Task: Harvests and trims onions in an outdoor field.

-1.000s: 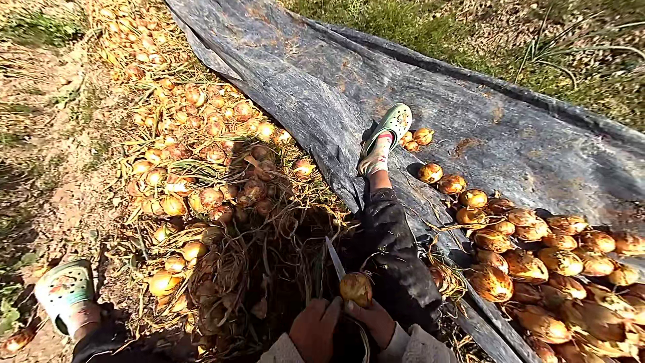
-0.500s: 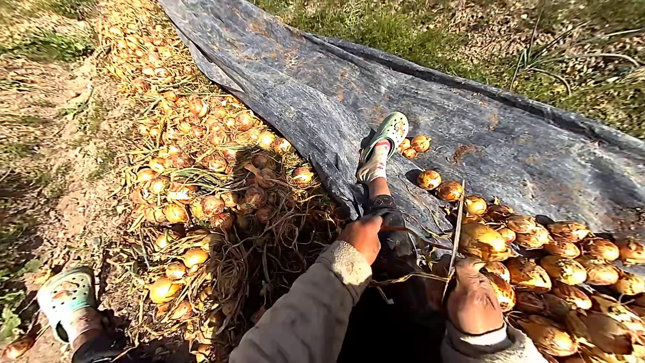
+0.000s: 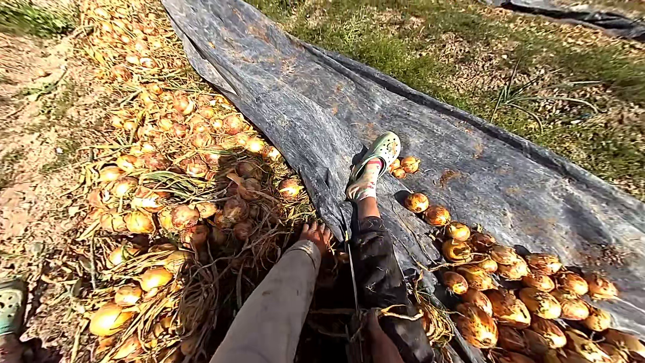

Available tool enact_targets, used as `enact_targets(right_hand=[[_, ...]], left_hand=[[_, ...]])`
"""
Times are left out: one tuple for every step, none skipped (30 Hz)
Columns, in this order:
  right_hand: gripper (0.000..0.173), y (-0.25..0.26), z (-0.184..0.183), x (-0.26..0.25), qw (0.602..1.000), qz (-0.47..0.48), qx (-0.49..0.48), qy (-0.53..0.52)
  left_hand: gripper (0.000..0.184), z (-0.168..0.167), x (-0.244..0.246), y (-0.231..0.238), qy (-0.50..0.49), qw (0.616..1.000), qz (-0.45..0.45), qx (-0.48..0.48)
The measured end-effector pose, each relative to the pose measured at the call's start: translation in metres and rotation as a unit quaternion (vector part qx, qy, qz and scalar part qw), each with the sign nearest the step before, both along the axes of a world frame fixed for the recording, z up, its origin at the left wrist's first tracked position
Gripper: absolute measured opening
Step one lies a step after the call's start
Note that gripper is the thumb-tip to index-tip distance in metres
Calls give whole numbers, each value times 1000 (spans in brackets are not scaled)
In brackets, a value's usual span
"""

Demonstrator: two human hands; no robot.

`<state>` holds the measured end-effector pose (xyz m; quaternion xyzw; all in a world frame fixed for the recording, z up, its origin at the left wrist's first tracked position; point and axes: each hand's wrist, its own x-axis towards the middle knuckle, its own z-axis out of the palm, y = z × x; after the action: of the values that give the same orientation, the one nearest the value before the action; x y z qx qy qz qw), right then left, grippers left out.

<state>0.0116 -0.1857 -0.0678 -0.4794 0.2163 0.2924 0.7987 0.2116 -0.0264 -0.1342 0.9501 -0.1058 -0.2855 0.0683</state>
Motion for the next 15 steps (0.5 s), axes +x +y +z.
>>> enact_targets(right_hand=[[66, -2, -2, 3, 1000, 0, 5, -6], [68, -3, -3, 5, 1000, 2, 7, -7], [69, -4, -3, 6, 1000, 7, 5, -8], [68, -5, -4, 7, 1000, 10, 0, -8], [68, -6, -5, 7, 1000, 10, -5, -11], [67, -7, -5, 7, 1000, 8, -9, -15], [67, -7, -6, 7, 1000, 2, -13, -17], [66, -6, -6, 7, 1000, 0, -18, -18], [65, -6, -6, 8, 1000, 0, -25, -16], [64, -4, -5, 7, 999, 2, -31, -14], [63, -3, -6, 6, 999, 6, -34, -12], [61, -2, -5, 5, 999, 12, -35, -11], [61, -1, -5, 5, 999, 16, -34, -9], [59, 1, -5, 5, 999, 21, -36, -8], [58, 2, -5, 5, 999, 26, -42, -6]], left_hand=[[58, 0, 6, -1, 14, 999, -5, 29], [57, -3, 10, -1, 19, 999, 1, 48], [54, -5, 13, -2, 25, 998, 19, 52], [51, -6, 16, -2, 30, 998, 32, 53], [49, -6, 16, -2, 35, 997, 42, 49], [46, -6, 16, 0, 35, 997, 48, 40], [43, -4, 15, 1, 27, 998, 43, 34], [40, -1, 15, 3, 13, 999, 33, 26], [37, 0, 13, 5, -15, 1000, 17, 13], [36, 0, 11, 8, -42, 999, -7, -5], [37, 0, 8, 11, -54, 998, -31, -23], [41, 3, 6, 12, -48, 997, -40, -33], [47, 7, 4, 12, -33, 998, -25, -39], [54, 12, 2, 13, -11, 999, 6, -39], [63, 13, 0, 13, 11, 998, 43, -35]])
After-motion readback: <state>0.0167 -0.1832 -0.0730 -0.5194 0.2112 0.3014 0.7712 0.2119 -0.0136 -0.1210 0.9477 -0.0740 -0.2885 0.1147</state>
